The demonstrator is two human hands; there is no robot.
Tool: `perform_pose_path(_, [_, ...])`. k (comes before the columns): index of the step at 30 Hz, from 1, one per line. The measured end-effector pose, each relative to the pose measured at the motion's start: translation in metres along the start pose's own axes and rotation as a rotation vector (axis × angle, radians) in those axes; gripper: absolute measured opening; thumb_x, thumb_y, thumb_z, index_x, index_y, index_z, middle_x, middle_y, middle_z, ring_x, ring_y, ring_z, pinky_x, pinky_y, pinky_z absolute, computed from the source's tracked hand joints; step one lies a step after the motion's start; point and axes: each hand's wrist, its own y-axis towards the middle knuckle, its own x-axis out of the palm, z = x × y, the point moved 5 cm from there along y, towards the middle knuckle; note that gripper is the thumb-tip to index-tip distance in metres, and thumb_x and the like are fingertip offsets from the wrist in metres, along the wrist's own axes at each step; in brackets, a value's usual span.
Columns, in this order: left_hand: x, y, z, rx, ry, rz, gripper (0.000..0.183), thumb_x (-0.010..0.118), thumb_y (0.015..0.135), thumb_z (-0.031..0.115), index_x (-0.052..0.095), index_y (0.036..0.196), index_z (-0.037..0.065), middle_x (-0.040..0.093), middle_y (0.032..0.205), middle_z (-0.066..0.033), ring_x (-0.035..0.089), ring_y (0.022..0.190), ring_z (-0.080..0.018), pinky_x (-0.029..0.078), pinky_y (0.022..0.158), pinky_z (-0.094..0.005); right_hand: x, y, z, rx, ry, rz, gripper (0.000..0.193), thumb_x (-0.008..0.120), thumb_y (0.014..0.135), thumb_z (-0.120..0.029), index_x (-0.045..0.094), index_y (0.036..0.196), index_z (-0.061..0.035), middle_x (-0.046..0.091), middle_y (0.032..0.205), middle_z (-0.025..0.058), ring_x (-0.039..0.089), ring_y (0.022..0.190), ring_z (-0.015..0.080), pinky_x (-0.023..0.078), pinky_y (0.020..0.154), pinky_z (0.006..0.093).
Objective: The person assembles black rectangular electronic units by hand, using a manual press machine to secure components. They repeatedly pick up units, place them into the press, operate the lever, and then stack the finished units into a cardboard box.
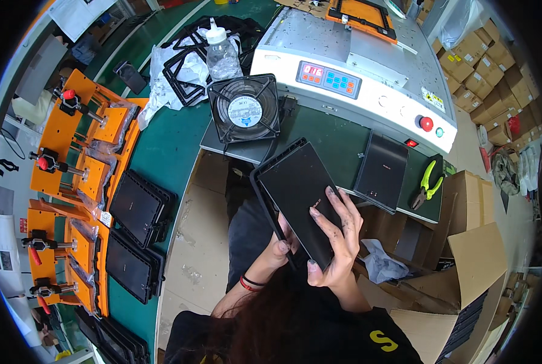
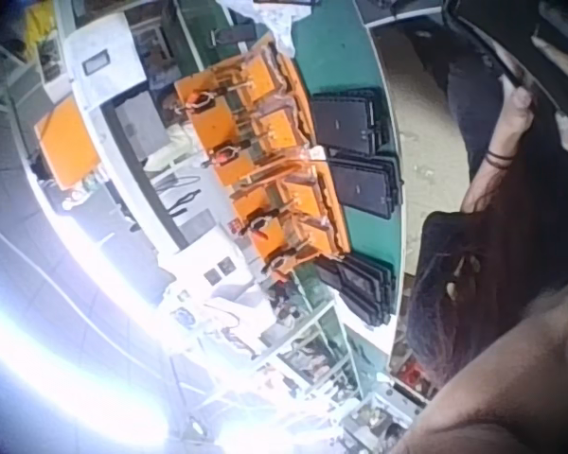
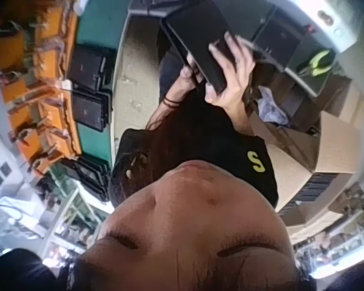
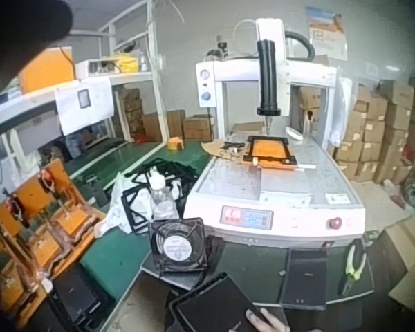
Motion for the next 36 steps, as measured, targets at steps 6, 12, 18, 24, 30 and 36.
perform_pose_path(6, [-0.003, -0.001, -0.003, -0.026, -0.016, 0.011, 0.110, 0.073, 0.058, 0.067, 0.031, 0.137, 0.003, 0.041, 0.134, -0.0132, 0.045, 0.123, -0.0243, 0.037, 0.105, -0.0392, 0.004, -0.003, 0.003, 0.028, 0.023, 0.002, 0.060, 0.051, 0.071, -0.044, 0.063, 0.111, -0.0015, 0.049, 0.127, 0.0273, 0.043, 0.120, 0.0444, 0.030, 0.100, 0.0484])
perform_pose_path(12, [-0.005, -0.002, -0.004, -0.046, -0.031, -0.003, 0.114, 0.071, 0.058, 0.069, 0.025, 0.140, 0.003, 0.040, 0.135, -0.0131, 0.043, 0.124, -0.0238, 0.037, 0.105, -0.0389, 0.006, -0.004, 0.003, 0.060, 0.043, -0.012, 0.059, 0.052, 0.069, -0.043, 0.064, 0.111, -0.0037, 0.049, 0.127, 0.0257, 0.043, 0.119, 0.0438, 0.030, 0.098, 0.0471])
perform_pose_path(18, [-0.002, -0.004, -0.004, -0.125, -0.059, -0.043, 0.120, 0.072, 0.059, 0.068, 0.014, 0.144, 0.007, 0.026, 0.144, -0.0112, 0.030, 0.133, -0.0242, 0.029, 0.108, -0.0404, 0.006, -0.003, 0.003, 0.056, 0.018, -0.035, 0.060, 0.051, 0.071, -0.044, 0.062, 0.112, -0.0019, 0.050, 0.126, 0.0264, 0.043, 0.119, 0.0438, 0.029, 0.099, 0.0477])
perform_pose_path(24, [-0.007, -0.005, -0.014, -0.143, -0.107, -0.065, 0.116, 0.071, 0.061, 0.066, 0.016, 0.144, 0.007, 0.031, 0.141, -0.0113, 0.035, 0.130, -0.0237, 0.032, 0.107, -0.0390, 0.009, 0.000, 0.002, 0.095, -0.007, -0.075, 0.057, 0.057, 0.067, -0.040, 0.064, 0.113, -0.0069, 0.049, 0.129, 0.0211, 0.042, 0.120, 0.0406, 0.028, 0.097, 0.0445])
perform_pose_path(30, [-0.003, -0.008, -0.018, -0.134, -0.144, -0.024, 0.112, 0.064, 0.063, 0.072, 0.018, 0.144, 0.009, 0.035, 0.139, -0.0132, 0.039, 0.128, -0.0251, 0.036, 0.105, -0.0402, 0.006, 0.004, -0.005, 0.136, -0.102, -0.154, 0.057, 0.061, 0.065, -0.035, 0.062, 0.115, -0.0088, 0.047, 0.131, 0.0192, 0.038, 0.125, 0.0406, 0.023, 0.101, 0.0489])
perform_pose_path(36, [-0.006, -0.005, -0.015, -0.010, -0.268, 0.117, 0.114, 0.042, 0.064, 0.087, 0.020, 0.144, 0.009, 0.033, 0.141, -0.0152, 0.039, 0.128, -0.0291, 0.035, 0.105, -0.0460, -0.005, 0.015, -0.020, 0.159, 0.089, -0.226, 0.055, 0.060, 0.069, -0.035, 0.060, 0.117, -0.0063, 0.043, 0.135, 0.0227, 0.031, 0.132, 0.0422, 0.006, 0.107, 0.0570])
